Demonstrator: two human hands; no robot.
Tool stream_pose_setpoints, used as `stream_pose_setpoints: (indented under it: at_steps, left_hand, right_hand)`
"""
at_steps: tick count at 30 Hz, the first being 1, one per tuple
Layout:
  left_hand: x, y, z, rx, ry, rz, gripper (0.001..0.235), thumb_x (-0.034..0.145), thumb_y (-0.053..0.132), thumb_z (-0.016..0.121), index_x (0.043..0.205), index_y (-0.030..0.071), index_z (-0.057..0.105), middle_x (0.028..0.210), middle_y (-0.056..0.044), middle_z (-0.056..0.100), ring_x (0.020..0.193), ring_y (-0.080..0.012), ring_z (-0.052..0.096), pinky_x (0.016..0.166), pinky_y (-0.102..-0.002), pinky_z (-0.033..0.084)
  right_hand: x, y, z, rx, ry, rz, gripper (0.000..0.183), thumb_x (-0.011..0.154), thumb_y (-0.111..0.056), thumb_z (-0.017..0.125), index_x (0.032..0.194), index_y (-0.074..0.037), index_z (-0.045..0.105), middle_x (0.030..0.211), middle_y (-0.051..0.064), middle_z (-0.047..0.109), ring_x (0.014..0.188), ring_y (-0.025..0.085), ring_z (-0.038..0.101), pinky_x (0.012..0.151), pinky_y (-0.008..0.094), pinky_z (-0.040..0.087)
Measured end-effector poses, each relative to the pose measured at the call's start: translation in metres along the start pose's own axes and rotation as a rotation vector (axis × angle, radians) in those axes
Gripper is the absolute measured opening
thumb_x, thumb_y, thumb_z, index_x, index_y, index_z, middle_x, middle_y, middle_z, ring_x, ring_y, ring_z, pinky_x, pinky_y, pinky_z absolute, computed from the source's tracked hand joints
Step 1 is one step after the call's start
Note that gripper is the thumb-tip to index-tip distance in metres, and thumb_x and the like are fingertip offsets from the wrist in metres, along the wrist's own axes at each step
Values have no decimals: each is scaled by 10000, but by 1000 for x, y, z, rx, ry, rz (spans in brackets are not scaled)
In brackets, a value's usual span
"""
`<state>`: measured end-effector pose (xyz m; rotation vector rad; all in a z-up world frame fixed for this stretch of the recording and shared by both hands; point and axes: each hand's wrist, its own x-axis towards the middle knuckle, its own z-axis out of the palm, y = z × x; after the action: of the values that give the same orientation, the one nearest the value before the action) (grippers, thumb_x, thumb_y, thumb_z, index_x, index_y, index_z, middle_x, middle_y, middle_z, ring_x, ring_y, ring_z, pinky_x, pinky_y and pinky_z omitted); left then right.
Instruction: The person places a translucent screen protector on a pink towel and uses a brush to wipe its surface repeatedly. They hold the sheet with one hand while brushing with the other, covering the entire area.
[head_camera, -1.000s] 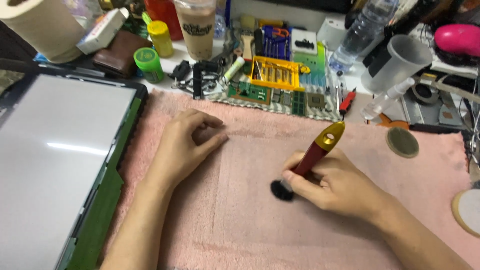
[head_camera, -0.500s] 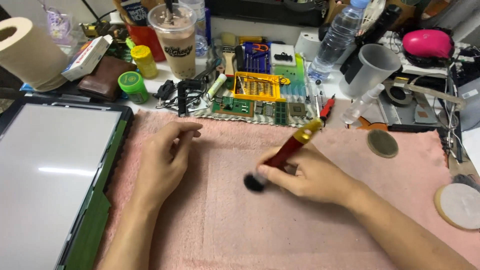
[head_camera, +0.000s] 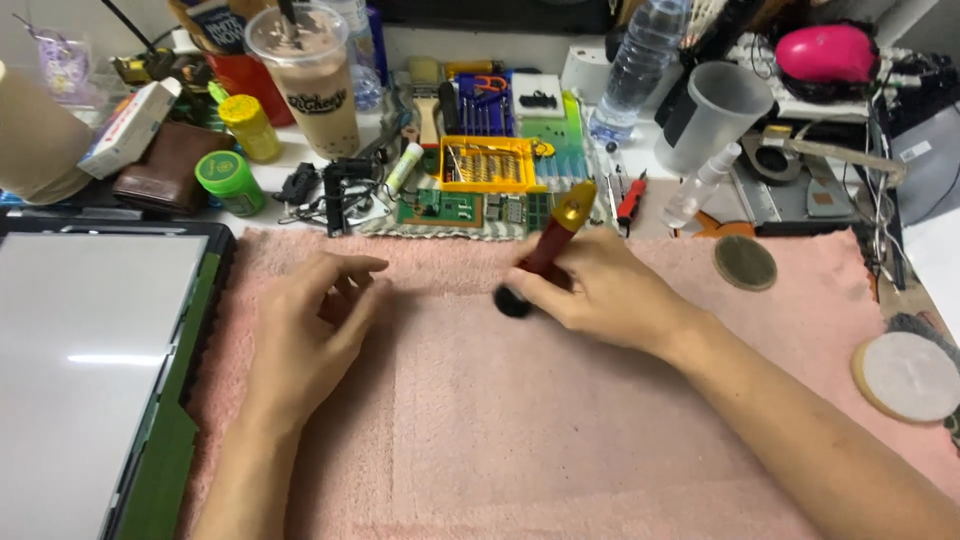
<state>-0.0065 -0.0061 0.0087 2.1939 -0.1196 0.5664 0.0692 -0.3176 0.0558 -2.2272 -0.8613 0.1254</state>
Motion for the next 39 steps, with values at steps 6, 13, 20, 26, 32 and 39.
stream_pose_setpoints:
  at_steps: [6,13,20,26,32,39]
  left_hand:
    - [-1,14,1,-31,-162,11,312,803,280,1058,1048,158,908,998,-66,860,904,-317,799,845,-451,658]
    - [-7,13,3,52,-233,159,153,1010,240,867,1079,105,847,1060,-24,860,1019,-238,706,916,-381,543]
    - [7,51,2,85,-370,206,191,1108,78,676,1220,25,821,1205,-131,856,1075,-339,757,951,-464,594]
    - [37,51,20,85,-509,183,155,1089,81,717,1145,36,854,1067,-134,827,924,-312,807,809,-436,633]
    - [47,36,8,176,-516,43,150,1048,129,809,1159,44,863,1063,-107,862,914,-270,809,853,-412,656]
    - [38,20,8,167,-471,46,175,1115,171,753,1136,34,860,1056,-118,806,900,-268,773,825,-397,621]
  right_hand:
    - [-7,3,-12,156,-153,-13,229,1035,-169,754,1190,-127,917,809,130,862,661,244,722,712,411,641]
    - [-8,1,-26,-12,-246,161,326,1081,-395,672,1186,-194,906,1003,5,945,583,95,656,523,216,478]
    - [-16,1,-32,-53,-235,213,382,1074,-442,650,1245,-198,888,1007,17,932,646,119,734,597,222,591]
    - [-29,13,-31,-152,-93,163,312,1114,-324,668,1201,-95,861,870,87,875,547,154,661,467,186,528]
    - [-44,15,-39,-140,-109,127,314,1101,-298,655,1116,-84,883,1011,99,919,747,191,850,732,275,714]
    - [-48,-3,-41,-97,-249,193,341,1059,-443,652,1191,-219,872,1090,-43,936,658,139,760,578,268,596]
